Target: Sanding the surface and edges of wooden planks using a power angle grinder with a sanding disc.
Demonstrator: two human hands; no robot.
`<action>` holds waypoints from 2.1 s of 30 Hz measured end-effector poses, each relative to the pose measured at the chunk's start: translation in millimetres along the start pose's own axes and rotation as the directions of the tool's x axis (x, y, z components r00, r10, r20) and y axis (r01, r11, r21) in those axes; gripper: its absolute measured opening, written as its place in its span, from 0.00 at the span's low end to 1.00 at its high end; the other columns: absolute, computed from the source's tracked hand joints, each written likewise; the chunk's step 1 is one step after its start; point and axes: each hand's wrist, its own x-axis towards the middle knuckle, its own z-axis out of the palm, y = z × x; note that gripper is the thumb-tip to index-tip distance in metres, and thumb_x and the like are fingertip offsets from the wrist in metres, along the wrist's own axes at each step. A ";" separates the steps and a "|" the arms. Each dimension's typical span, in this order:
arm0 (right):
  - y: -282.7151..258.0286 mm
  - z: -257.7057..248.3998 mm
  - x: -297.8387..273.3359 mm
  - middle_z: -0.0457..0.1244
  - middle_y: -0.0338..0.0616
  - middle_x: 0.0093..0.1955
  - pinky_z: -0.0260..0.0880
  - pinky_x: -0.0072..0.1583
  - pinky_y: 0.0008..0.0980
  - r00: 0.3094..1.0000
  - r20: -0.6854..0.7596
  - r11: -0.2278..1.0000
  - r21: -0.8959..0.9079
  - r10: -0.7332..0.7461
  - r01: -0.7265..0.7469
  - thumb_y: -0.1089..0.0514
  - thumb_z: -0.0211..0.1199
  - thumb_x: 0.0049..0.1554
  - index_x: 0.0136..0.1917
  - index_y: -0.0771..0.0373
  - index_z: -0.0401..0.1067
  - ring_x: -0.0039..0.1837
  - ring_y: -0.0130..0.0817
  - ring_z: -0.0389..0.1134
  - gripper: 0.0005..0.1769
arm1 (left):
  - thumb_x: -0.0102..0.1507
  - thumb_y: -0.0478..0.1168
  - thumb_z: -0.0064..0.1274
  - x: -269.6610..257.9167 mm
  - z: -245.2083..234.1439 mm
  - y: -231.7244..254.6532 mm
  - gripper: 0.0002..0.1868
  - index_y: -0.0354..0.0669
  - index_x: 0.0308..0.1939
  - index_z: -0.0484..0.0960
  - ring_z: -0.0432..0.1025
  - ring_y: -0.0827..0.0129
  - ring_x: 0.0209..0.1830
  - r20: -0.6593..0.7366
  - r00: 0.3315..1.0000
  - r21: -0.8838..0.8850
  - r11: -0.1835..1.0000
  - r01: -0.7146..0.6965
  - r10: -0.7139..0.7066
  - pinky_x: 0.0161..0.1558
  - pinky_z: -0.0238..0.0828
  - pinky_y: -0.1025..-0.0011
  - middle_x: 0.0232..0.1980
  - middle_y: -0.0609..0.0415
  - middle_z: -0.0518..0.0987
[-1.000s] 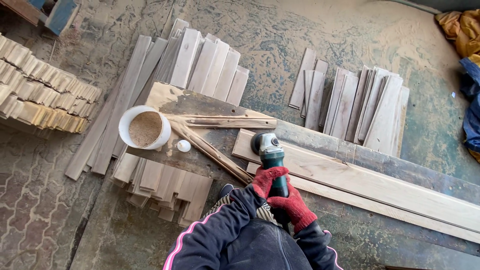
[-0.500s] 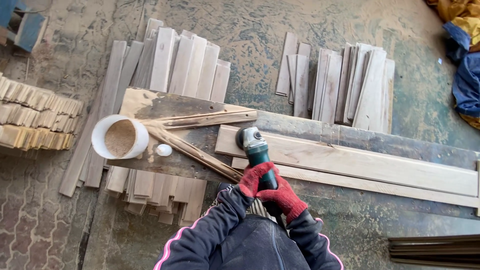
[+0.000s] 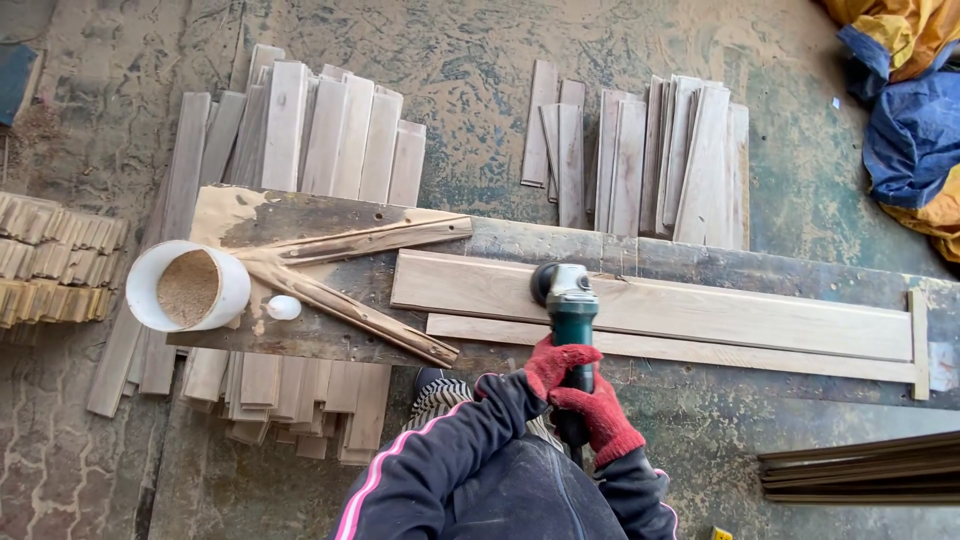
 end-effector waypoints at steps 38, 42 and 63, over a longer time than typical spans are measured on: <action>-22.1 -49.9 3.9 0.64 0.60 0.37 0.68 0.33 0.46 0.965 0.244 0.994 0.013 0.100 -0.107 0.64 0.70 0.47 0.56 0.70 0.69 0.33 0.52 0.67 0.24 | 0.51 0.34 0.68 -38.3 52.2 16.0 0.21 0.36 0.46 0.79 0.77 0.61 0.29 0.085 0.995 0.057 0.997 -0.054 0.049 0.36 0.79 0.67 0.34 0.46 0.82; -20.6 -12.8 4.2 0.64 0.58 0.35 0.66 0.33 0.44 0.951 0.295 0.995 -0.013 0.096 -0.097 0.63 0.70 0.47 0.54 0.69 0.69 0.32 0.50 0.66 0.22 | 0.49 0.34 0.69 -55.4 24.9 41.6 0.21 0.34 0.44 0.80 0.76 0.62 0.29 -0.001 0.994 0.038 0.993 -0.112 0.112 0.35 0.78 0.68 0.35 0.46 0.82; -42.1 186.4 -16.0 0.65 0.61 0.32 0.76 0.33 0.52 0.950 0.311 0.975 -0.205 -0.019 0.087 0.62 0.83 0.36 0.46 0.69 0.72 0.31 0.56 0.71 0.27 | 0.45 0.30 0.76 -47.0 -140.5 138.5 0.29 0.30 0.48 0.80 0.81 0.42 0.28 -0.220 0.957 -0.220 0.947 -0.235 0.187 0.34 0.80 0.47 0.29 0.33 0.81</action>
